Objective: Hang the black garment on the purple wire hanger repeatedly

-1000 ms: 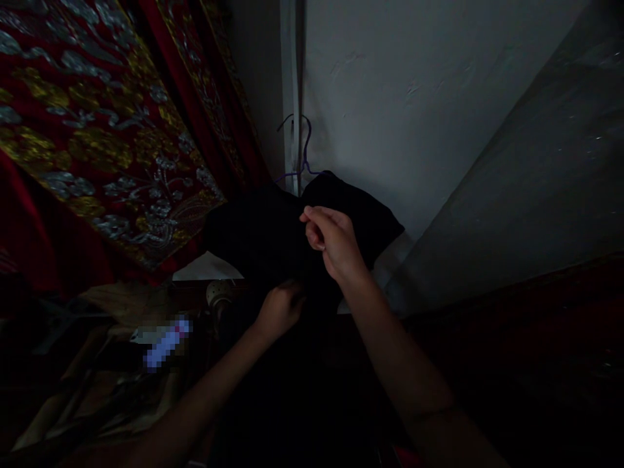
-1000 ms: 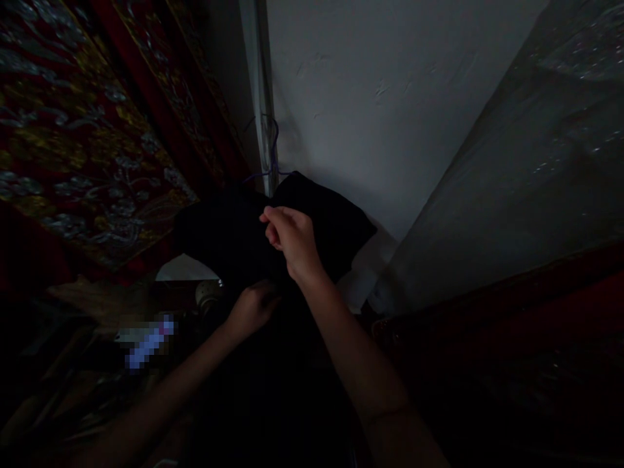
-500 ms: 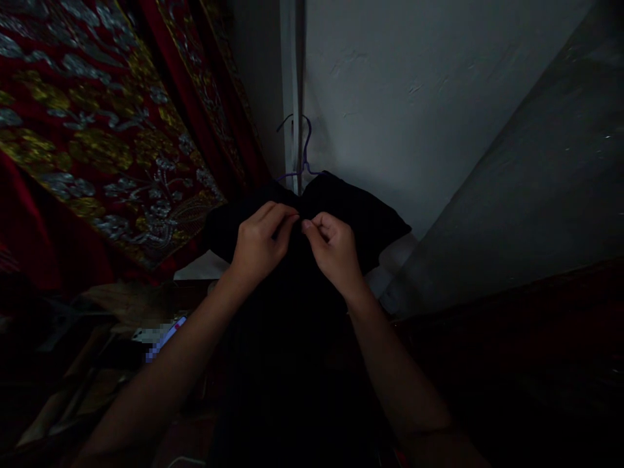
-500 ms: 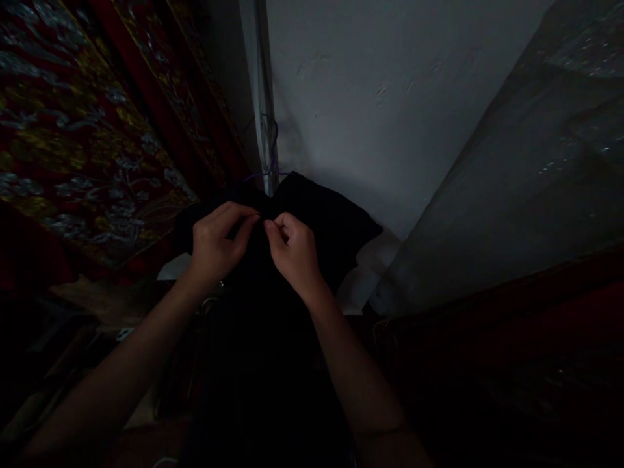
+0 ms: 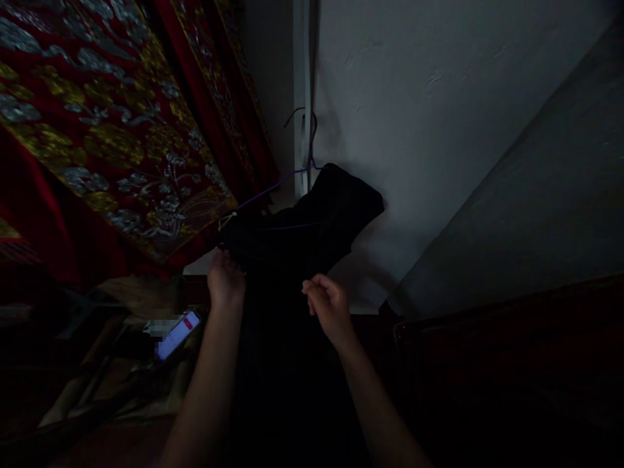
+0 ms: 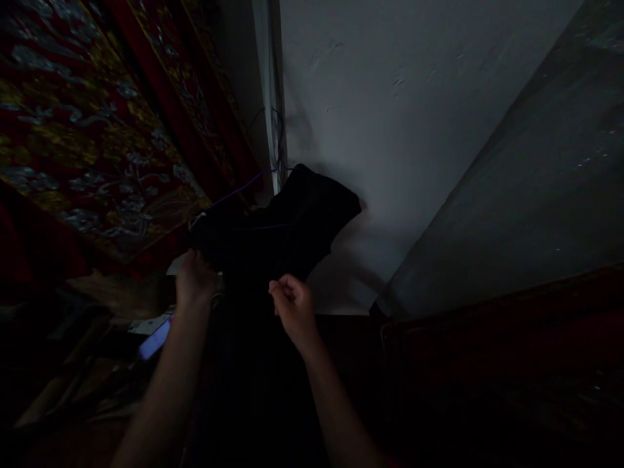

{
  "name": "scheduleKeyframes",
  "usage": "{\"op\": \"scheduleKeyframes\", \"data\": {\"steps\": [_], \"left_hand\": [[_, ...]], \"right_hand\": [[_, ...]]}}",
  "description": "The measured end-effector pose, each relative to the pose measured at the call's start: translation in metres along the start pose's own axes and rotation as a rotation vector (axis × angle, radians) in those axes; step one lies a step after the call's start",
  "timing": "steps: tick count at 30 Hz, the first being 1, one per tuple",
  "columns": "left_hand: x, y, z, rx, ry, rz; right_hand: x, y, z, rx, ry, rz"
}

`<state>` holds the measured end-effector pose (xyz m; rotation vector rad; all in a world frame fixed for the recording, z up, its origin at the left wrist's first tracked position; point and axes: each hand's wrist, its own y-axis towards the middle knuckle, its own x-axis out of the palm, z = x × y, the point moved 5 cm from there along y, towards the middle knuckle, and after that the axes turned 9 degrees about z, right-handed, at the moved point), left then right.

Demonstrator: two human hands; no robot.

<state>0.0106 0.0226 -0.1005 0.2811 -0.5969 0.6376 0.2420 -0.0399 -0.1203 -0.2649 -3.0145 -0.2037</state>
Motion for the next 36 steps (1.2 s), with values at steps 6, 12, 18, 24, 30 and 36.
{"op": "scheduleKeyframes", "data": {"steps": [6,12,18,24,30,36], "left_hand": [[-0.01,-0.066,-0.06,-0.053,0.194,-0.101],[0.011,-0.07,-0.051,-0.002,0.413,-0.322],[-0.001,-0.052,-0.031,0.224,0.704,-0.315],[-0.038,-0.032,-0.016,0.292,0.825,-0.264],[-0.035,-0.046,-0.021,0.216,0.792,-0.358],[-0.024,-0.046,-0.013,-0.005,0.305,-0.238]], "right_hand": [[-0.04,-0.013,0.018,-0.014,0.103,0.213],[-0.065,-0.011,0.024,-0.034,0.117,0.326],[-0.071,-0.014,0.022,-0.019,0.079,0.342],[-0.064,-0.017,0.031,0.014,0.024,0.26],[-0.065,-0.012,0.04,0.098,0.099,0.349],[-0.069,-0.014,0.042,0.137,0.084,0.341]]}}
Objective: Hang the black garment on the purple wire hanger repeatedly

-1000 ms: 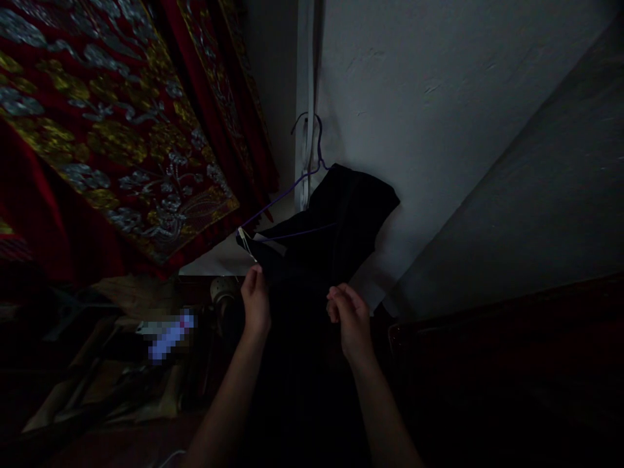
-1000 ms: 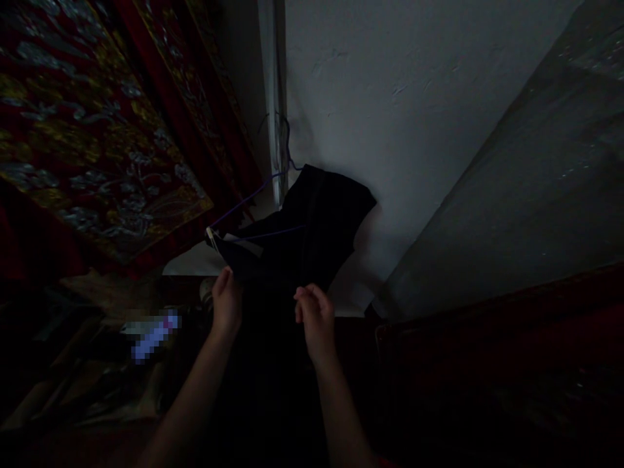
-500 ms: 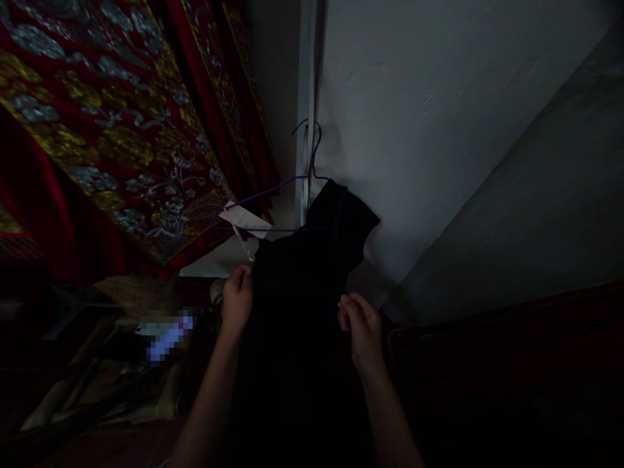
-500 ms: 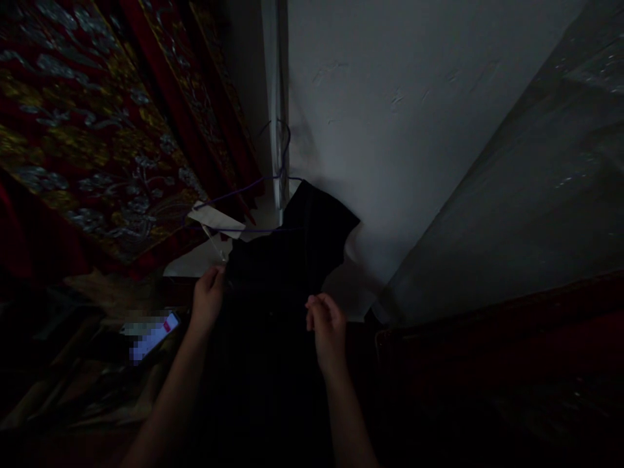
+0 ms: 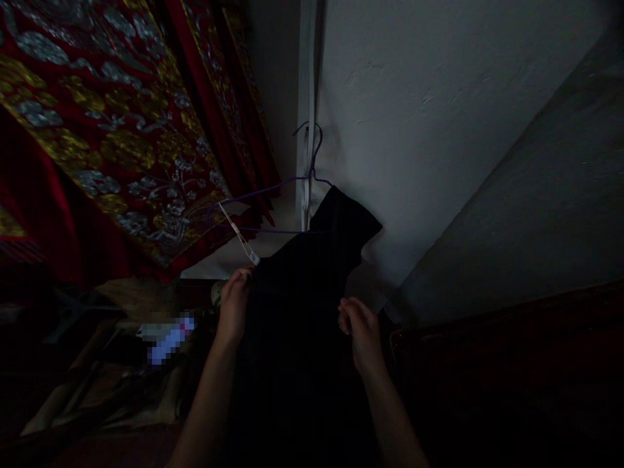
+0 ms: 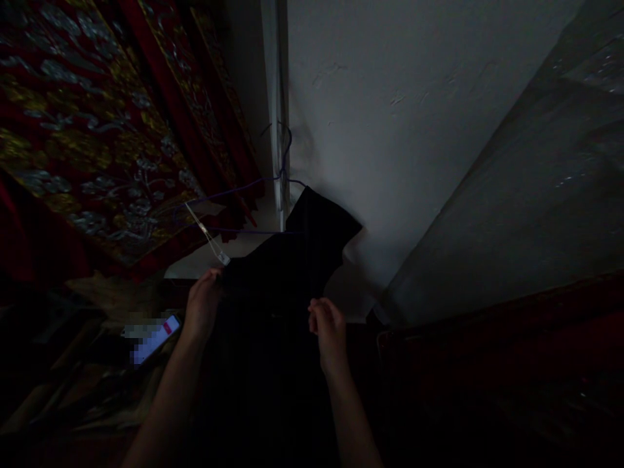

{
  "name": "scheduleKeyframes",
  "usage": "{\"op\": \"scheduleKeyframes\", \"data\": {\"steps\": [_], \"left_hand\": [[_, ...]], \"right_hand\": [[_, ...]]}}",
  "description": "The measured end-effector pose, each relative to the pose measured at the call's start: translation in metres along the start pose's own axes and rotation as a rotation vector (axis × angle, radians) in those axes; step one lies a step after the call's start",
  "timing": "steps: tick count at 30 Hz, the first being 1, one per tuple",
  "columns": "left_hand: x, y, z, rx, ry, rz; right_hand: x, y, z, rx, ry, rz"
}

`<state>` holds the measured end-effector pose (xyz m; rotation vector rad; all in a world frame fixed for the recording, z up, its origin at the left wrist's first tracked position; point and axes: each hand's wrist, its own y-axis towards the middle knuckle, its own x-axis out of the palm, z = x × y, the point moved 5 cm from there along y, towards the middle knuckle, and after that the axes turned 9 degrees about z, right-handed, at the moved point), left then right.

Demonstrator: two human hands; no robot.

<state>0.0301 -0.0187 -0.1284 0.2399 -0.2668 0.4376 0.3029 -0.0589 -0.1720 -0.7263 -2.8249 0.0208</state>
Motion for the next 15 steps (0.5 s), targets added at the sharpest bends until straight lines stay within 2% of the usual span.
{"op": "scheduleKeyframes", "data": {"steps": [4,7,10,13,15], "left_hand": [[0.017,0.018,0.044,0.18,-0.185,-0.003],[0.037,0.03,0.07,0.085,-0.187,-0.166],[0.052,0.028,0.088,-0.03,-0.106,-0.32],[0.054,0.022,0.101,0.049,0.03,-0.302],[0.057,0.018,0.1,0.094,0.104,-0.298]], "right_hand": [[-0.001,-0.002,0.006,0.006,-0.009,0.004],[-0.003,-0.003,0.009,0.012,-0.004,0.013],[-0.006,-0.002,0.011,0.014,-0.003,0.023],[-0.008,-0.001,0.011,0.009,-0.012,0.027],[-0.007,-0.001,0.011,0.005,-0.018,0.022]]}}
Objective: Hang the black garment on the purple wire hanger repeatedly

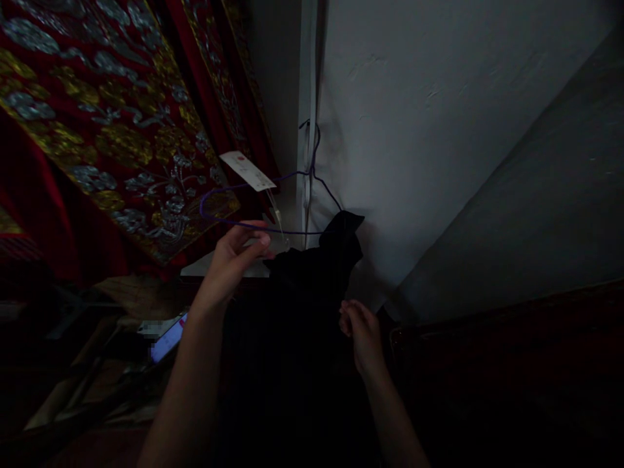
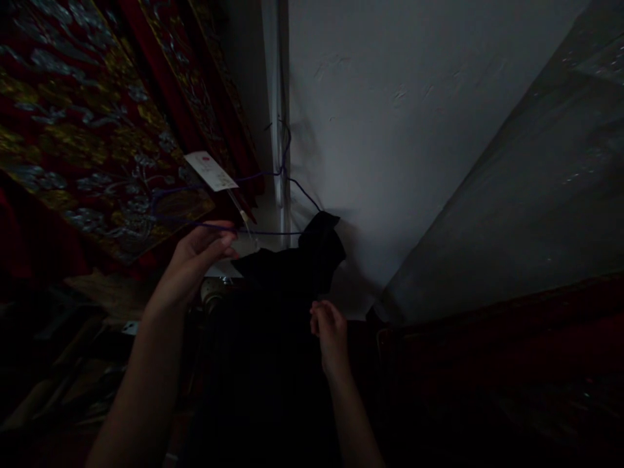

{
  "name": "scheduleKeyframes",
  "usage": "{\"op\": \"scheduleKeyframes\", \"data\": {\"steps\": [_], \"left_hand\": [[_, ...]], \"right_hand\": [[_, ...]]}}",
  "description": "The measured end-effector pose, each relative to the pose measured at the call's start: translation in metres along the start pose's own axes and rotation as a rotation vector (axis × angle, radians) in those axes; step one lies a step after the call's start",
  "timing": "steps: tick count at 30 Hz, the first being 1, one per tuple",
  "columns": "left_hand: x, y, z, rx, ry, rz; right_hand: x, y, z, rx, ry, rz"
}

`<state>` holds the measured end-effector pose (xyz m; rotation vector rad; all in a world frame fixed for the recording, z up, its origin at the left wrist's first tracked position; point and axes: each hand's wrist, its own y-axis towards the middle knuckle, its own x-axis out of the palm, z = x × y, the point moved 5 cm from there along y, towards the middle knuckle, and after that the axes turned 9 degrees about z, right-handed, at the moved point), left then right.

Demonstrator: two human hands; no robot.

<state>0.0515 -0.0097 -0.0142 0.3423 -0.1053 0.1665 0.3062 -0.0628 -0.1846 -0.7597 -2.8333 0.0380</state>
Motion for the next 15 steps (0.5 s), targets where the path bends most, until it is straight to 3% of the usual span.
{"op": "scheduleKeyframes", "data": {"steps": [4,8,11,15], "left_hand": [[0.013,0.001,-0.021,-0.012,0.06,-0.072],[0.024,-0.002,-0.056,-0.114,0.136,-0.184],[0.028,-0.019,-0.084,-0.179,0.256,-0.373],[0.031,-0.046,-0.111,-0.15,0.424,-0.644]], "right_hand": [[0.004,-0.005,0.002,-0.012,-0.02,-0.043],[0.003,-0.008,0.005,-0.03,-0.029,-0.062],[0.001,-0.008,0.004,-0.017,-0.023,-0.049],[0.001,-0.007,-0.006,0.006,-0.004,-0.037]]}}
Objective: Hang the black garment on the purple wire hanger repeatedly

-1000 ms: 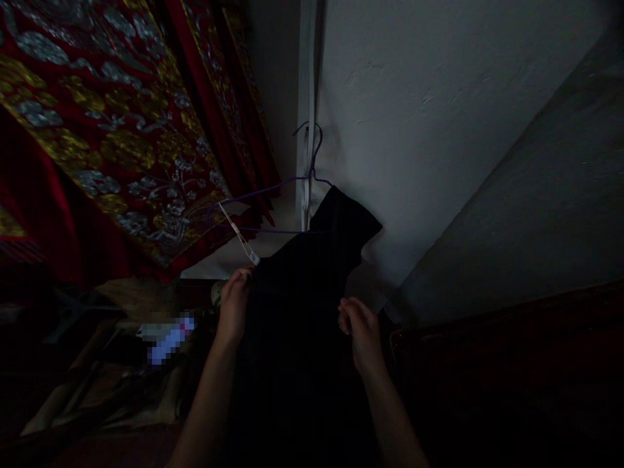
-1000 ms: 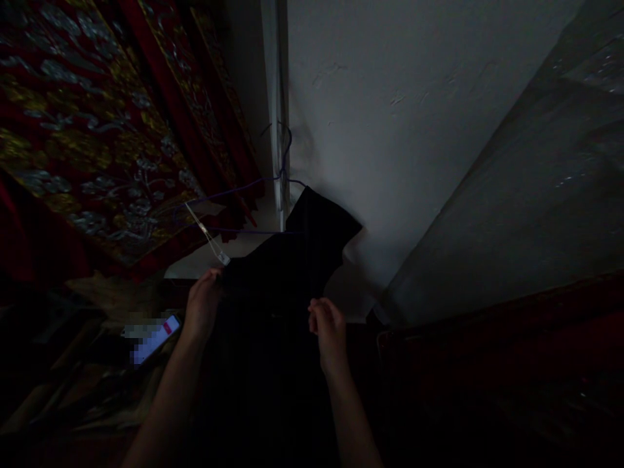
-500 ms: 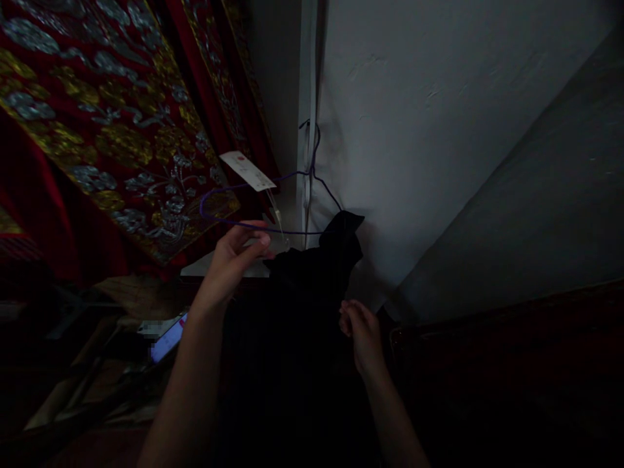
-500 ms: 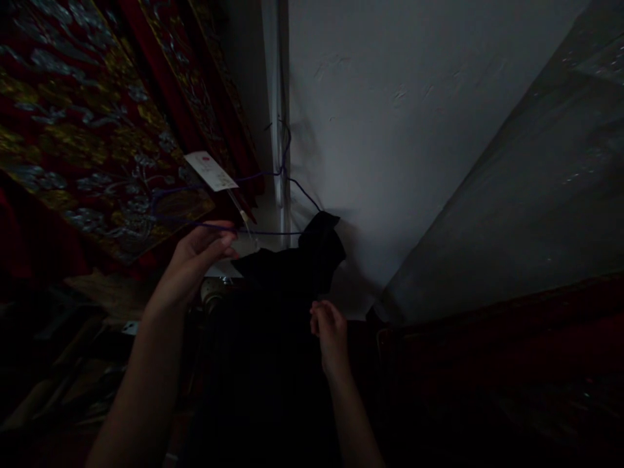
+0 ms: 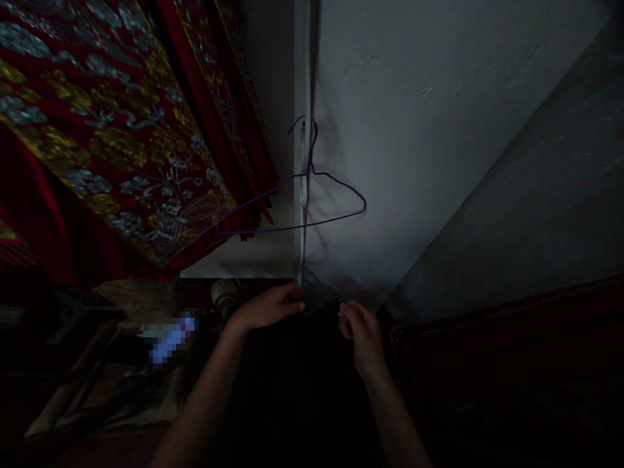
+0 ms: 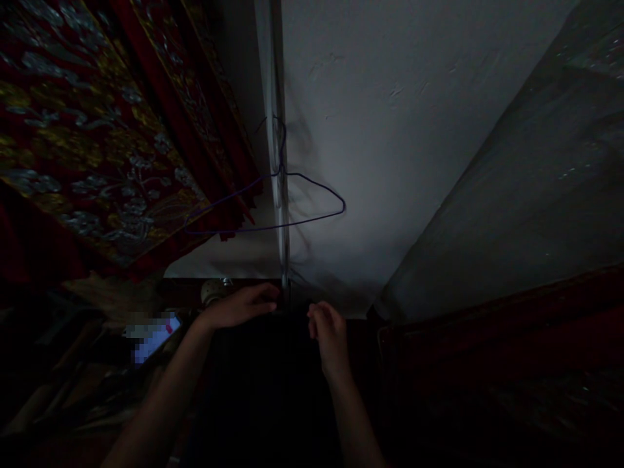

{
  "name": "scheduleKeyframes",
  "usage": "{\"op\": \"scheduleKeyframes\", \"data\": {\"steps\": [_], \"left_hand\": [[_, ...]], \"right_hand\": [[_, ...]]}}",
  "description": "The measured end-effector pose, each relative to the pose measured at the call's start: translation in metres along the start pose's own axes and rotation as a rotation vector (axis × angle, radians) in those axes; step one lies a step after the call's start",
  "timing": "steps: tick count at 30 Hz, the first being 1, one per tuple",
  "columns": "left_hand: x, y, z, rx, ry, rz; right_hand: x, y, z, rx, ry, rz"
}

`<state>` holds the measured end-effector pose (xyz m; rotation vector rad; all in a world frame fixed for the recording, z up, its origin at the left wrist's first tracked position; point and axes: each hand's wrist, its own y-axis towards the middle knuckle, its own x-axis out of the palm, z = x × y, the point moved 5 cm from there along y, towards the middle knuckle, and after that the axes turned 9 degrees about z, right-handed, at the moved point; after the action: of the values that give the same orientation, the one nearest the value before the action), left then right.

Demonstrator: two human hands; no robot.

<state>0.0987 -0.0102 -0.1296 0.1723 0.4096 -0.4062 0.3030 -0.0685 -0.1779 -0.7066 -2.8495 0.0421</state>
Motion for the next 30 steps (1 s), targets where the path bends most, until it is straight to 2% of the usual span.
{"op": "scheduleKeyframes", "data": {"steps": [3,5,8,10,14,17,21,23,26,28,30], "left_hand": [[0.014,-0.001,-0.008,0.006,0.071,-0.031],[0.022,0.005,-0.009,0.007,0.035,0.002],[0.028,0.016,-0.01,-0.051,-0.102,0.131],[0.032,0.022,-0.013,-0.124,-0.2,0.163],[0.046,0.021,-0.018,-0.194,-0.288,0.001],[0.052,0.011,-0.023,-0.253,-0.349,-0.073],[0.05,0.001,-0.024,-0.231,-0.344,-0.046],[0.053,-0.003,-0.023,-0.217,-0.36,-0.115],[0.06,-0.006,-0.025,-0.284,-0.439,-0.207],[0.056,-0.002,-0.027,-0.316,-0.487,-0.087],[0.042,0.002,-0.026,-0.303,-0.561,0.175]], "right_hand": [[0.003,0.0,-0.013,-0.001,0.056,-0.022],[0.006,-0.002,-0.023,-0.027,0.081,-0.069],[0.016,-0.014,-0.037,-0.071,0.054,-0.204],[0.025,-0.029,-0.044,-0.072,-0.002,-0.324],[0.042,-0.056,-0.046,-0.015,-0.083,-0.5],[0.045,-0.063,-0.043,0.023,-0.079,-0.51],[0.048,-0.067,-0.039,0.043,-0.085,-0.538],[0.051,-0.07,-0.036,0.057,-0.094,-0.574],[0.052,-0.074,-0.033,0.07,-0.098,-0.6],[0.051,-0.074,-0.032,0.066,-0.1,-0.603],[0.049,-0.074,-0.033,0.056,-0.106,-0.621]]}}
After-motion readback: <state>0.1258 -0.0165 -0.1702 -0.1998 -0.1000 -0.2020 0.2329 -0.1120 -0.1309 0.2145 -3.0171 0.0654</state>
